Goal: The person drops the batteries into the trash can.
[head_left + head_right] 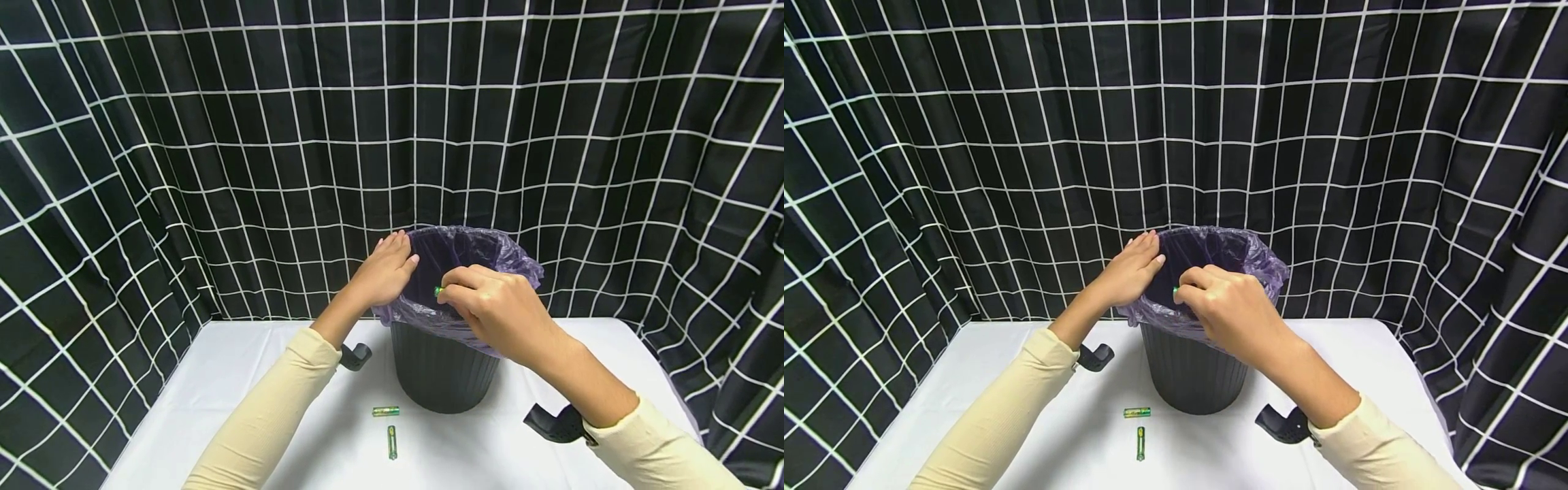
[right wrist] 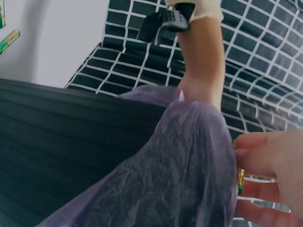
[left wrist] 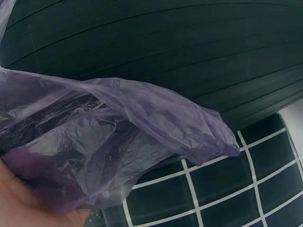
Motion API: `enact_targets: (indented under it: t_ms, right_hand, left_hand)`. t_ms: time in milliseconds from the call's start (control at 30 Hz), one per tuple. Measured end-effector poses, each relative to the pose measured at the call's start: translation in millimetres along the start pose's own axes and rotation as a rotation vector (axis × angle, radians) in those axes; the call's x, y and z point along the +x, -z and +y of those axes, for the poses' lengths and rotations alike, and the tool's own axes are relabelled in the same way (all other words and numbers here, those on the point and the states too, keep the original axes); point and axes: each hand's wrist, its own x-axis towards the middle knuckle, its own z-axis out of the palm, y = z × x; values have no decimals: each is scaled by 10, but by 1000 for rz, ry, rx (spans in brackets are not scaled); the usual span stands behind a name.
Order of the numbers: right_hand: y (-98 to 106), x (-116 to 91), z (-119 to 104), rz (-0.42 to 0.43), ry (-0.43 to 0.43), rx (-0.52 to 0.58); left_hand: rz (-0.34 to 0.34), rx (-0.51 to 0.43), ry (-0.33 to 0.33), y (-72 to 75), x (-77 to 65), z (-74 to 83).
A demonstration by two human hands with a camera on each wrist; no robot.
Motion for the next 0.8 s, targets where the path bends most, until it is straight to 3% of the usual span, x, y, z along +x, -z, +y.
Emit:
enact_targets:
  t_ms: [367, 800]
  right_hand:
    - [-77, 10, 150, -43, -54, -54]
    - [-65, -29, 12, -20, -41, -41]
  left_hand:
    - [-15, 1, 9, 19, -6, 11]
    - [-2, -5, 6, 7, -3, 2]
